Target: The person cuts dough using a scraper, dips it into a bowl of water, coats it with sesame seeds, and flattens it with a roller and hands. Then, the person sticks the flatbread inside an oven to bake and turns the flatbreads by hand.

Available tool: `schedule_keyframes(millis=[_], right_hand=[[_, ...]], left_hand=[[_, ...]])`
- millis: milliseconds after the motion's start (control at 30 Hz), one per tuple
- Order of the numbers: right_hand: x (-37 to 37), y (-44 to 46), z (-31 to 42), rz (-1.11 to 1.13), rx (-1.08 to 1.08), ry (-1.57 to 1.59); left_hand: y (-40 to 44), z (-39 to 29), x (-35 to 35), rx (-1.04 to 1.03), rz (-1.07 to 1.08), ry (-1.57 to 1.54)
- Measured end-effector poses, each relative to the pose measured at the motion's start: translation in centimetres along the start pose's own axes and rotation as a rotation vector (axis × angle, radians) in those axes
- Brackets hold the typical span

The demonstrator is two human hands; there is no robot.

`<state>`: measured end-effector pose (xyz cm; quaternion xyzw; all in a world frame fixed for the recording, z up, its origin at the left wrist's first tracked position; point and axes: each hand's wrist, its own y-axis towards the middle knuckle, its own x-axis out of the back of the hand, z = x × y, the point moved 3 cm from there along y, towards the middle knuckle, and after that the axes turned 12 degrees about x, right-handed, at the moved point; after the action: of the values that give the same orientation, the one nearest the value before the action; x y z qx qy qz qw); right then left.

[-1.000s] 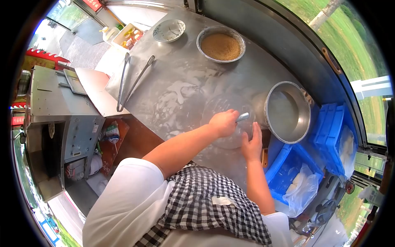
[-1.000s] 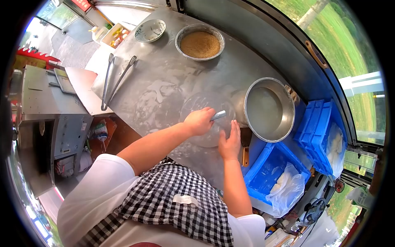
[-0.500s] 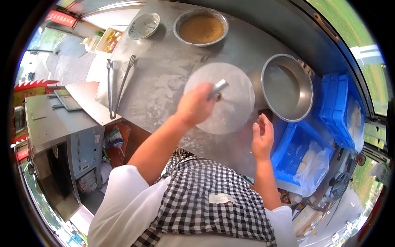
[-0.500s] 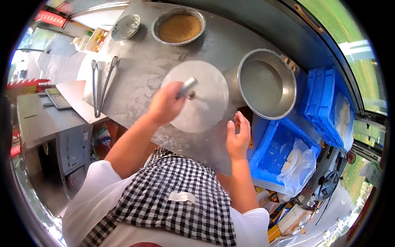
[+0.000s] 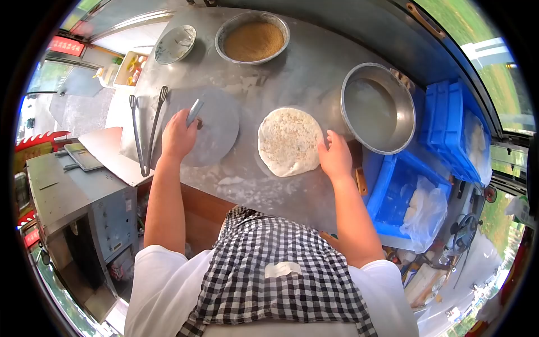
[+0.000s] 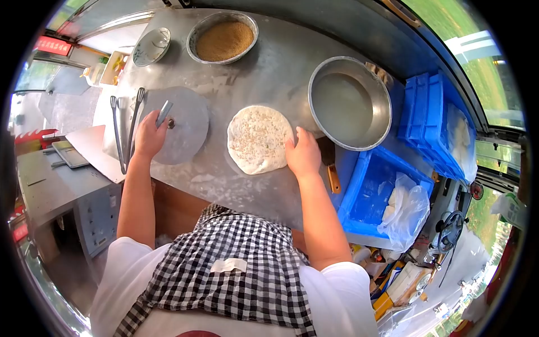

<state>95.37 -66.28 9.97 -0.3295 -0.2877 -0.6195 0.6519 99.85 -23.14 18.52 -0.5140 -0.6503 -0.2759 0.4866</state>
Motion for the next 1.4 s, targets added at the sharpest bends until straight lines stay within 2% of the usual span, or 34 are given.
schedule_keyframes(millis=[133, 267, 367, 433, 533, 633, 733, 833, 933, 1033, 1133, 1167, 1233, 1333, 1400], right_hand=[[-0.4, 1.5, 0.3, 0.056, -0.067, -0.17], [-0.4, 3.1, 0.6, 0.174, -0.232, -0.088], [-1.4, 3.7, -0.9, 0.239, -0.245, -0.034], [-1.7, 3.9, -1.5, 0.28, -0.245, 0.031], [-1.1, 3.8, -0.4, 0.237, -0.158, 0.026], [-1.3, 4.1, -1.1, 0.23, -0.22, 0.199], [-1.7, 4.2, -2.1, 0.252, -0.285, 0.46], [-1.3, 4.2, -1.5, 0.327, -0.447, 0.71], [0.0, 4.1, 0.6, 0.38, -0.503, 0.721], [-1.0, 4.6, 0.9, 0.496, -0.455, 0.645], [-2.3, 4.6, 2.6, 0.466, -0.278, 0.573], [-3.6, 4.5, 2.8, 0.443, -0.133, 0.565], [-2.4, 2.9, 8.7, 0.515, 0.129, 0.477], [-1.4, -2.1, 16.0, 0.574, 0.383, 0.194], [-0.8, -5.0, 18.6, 0.666, 0.5, 0.115]], left_hand=[[0.2, 3.9, -2.8, -0.008, -0.017, -0.019], [-0.1, 4.4, -2.8, 0.02, -0.025, -0.013], [-2.1, -0.1, -0.3, -0.247, -0.292, 0.002], [-4.3, -2.9, -0.6, -0.283, -0.185, -0.069], [-8.3, -6.1, -3.9, -0.449, -0.036, -0.132], [-11.9, -8.0, -8.1, -0.539, 0.139, -0.148], [-14.0, -8.7, -11.0, -0.629, 0.171, -0.078], [-14.5, -8.5, -12.5, -0.574, 0.158, 0.02], [-14.6, -8.6, -12.5, -0.485, 0.161, -0.1], [-14.8, -9.3, -11.7, -0.232, 0.266, -0.425], [-14.4, -9.6, -14.9, 0.183, 0.373, -0.934], [-14.2, -9.8, -15.6, 0.293, 0.399, -1.077], [-13.7, -10.2, -16.1, 0.524, 0.442, -1.365], [-13.6, -9.1, -17.2, 0.749, 0.68, -1.76], [-14.1, -7.5, -18.3, 0.55, 0.472, -1.707]])
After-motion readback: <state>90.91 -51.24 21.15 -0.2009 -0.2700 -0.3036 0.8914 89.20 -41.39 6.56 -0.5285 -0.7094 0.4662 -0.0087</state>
